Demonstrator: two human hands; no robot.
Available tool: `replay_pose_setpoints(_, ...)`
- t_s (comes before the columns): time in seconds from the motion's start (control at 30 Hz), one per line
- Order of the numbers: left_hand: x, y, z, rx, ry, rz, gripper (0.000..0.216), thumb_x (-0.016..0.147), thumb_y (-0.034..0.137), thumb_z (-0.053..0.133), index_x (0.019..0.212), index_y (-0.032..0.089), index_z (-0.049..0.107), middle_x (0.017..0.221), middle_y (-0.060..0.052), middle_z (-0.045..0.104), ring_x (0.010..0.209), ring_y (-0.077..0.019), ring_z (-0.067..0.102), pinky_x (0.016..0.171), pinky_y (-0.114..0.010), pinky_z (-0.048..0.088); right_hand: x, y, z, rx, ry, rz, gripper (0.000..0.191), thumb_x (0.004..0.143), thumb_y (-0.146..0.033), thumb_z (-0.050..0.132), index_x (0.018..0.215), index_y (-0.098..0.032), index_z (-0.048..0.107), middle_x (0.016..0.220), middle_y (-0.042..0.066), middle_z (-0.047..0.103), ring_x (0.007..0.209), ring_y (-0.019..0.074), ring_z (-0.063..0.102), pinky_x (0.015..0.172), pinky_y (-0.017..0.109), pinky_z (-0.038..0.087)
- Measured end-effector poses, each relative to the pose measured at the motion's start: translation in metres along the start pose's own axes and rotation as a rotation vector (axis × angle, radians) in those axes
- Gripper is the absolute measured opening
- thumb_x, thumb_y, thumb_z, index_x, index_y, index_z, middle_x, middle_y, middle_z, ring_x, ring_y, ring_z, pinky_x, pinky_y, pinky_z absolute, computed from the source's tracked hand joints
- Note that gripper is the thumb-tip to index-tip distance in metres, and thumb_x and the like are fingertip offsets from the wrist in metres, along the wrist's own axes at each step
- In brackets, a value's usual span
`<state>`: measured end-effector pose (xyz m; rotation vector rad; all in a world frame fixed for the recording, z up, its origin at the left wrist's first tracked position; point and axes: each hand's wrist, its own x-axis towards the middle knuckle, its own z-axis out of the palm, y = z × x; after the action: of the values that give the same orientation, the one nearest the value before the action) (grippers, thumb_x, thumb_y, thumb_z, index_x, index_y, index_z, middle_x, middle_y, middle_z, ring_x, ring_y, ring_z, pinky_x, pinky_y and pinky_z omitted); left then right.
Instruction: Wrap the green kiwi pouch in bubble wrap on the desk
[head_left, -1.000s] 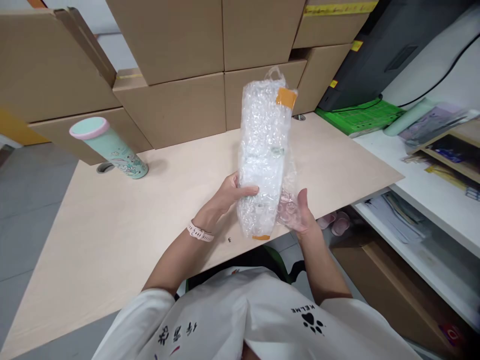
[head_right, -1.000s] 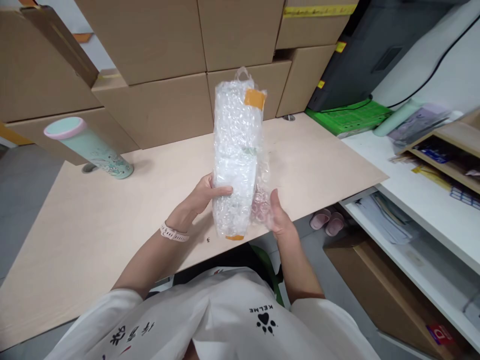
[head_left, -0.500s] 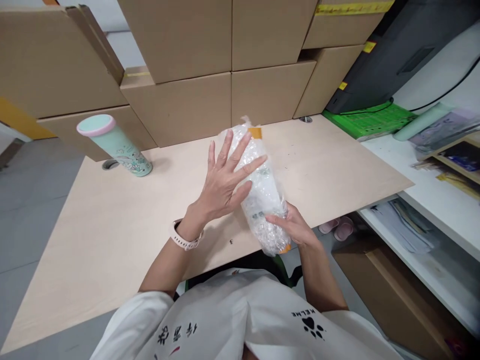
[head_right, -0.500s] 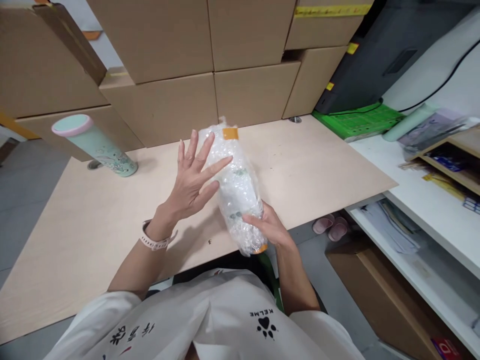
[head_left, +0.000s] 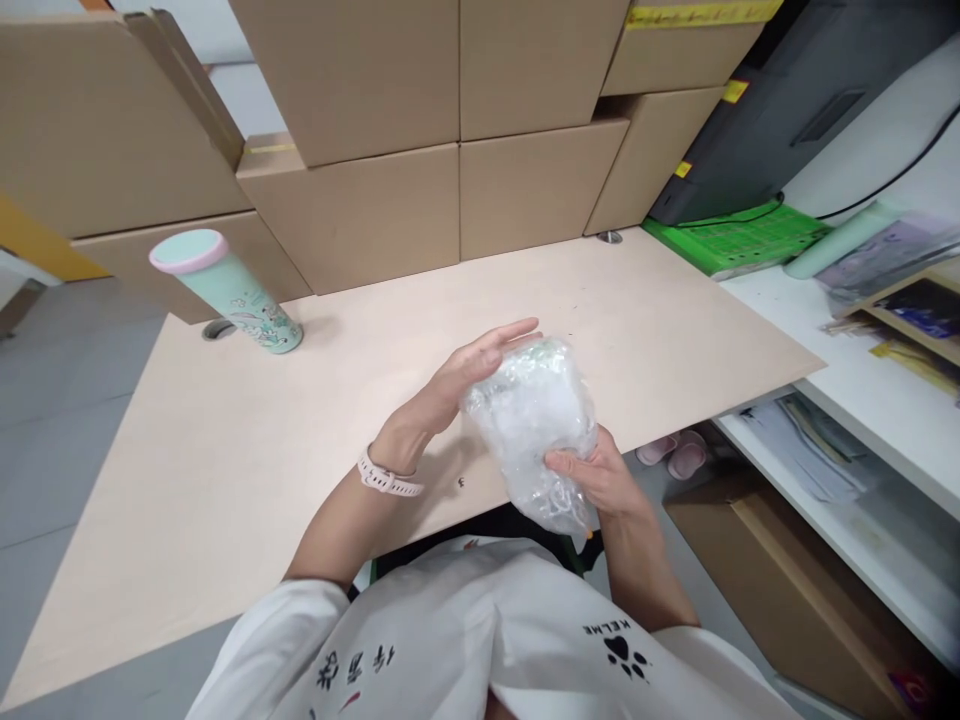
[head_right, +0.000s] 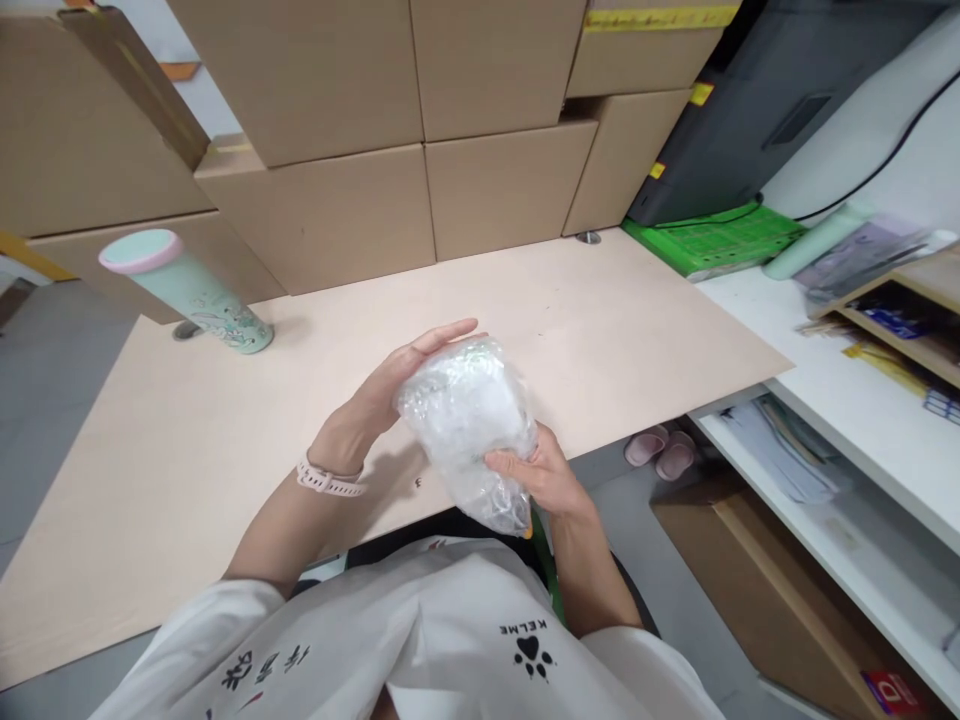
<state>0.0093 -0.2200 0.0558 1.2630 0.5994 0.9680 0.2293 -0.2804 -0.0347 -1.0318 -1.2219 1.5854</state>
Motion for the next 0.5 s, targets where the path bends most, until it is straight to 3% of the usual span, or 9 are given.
replay_pose_setpoints(0.17,0.01,-0.027,0.001,-0.182,0.215,-0.057,0.074,0.073,0.051,0.083,0.136,0.02,0.058,0.119,-0.012,0.069,0.112,-0.0316,0.065,0.095,-0.042,0.052,0.013,0.0,0.024,0.13,0.181,-0.013,0.049,0.068,-0.051,0.085,0.104,-0.022,0.07,0.098,0.007,0.076,0.086,0.0263,0.072,0.079,0.042,0.061)
replay_pose_setpoints(0.27,0.014,-0.04,0.006,-0.25,0.323,-0.084,0.062,0.071,0.043,0.085,0.123,0.017,0.062,0.107,-0.01,0.069,0.101,-0.0265,0.066,0.09,-0.038,0.052,0.02,-0.001,0.032,0.179,0.25,-0.02,0.05,0.07,-0.046,0.086,0.11,-0.021,0.067,0.104,0.008,0.076,0.09,0.0261,0.072,0.082,0.042,0.061)
replay_pose_setpoints(0.4,0.016,-0.049,0.005,-0.324,0.29,-0.137,0.042,0.075,0.037,0.081,0.107,0.016,0.064,0.101,-0.009,0.068,0.095,-0.0241,0.065,0.089,-0.038,0.051,0.027,-0.002,0.034,0.19,0.246,-0.029,0.049,0.074,-0.044,0.084,0.114,-0.022,0.065,0.107,0.007,0.075,0.092,0.0254,0.072,0.082,0.041,0.06)
replay_pose_setpoints(0.5,0.019,-0.056,-0.009,-0.312,0.326,-0.148,0.049,0.069,0.027,0.085,0.111,0.017,0.063,0.105,-0.011,0.068,0.096,-0.0258,0.065,0.09,-0.042,0.052,0.034,0.0,0.029,0.005,0.218,-0.046,0.059,0.079,-0.051,0.078,0.127,-0.023,0.059,0.116,0.01,0.072,0.1,0.0287,0.071,0.087,0.046,0.059)
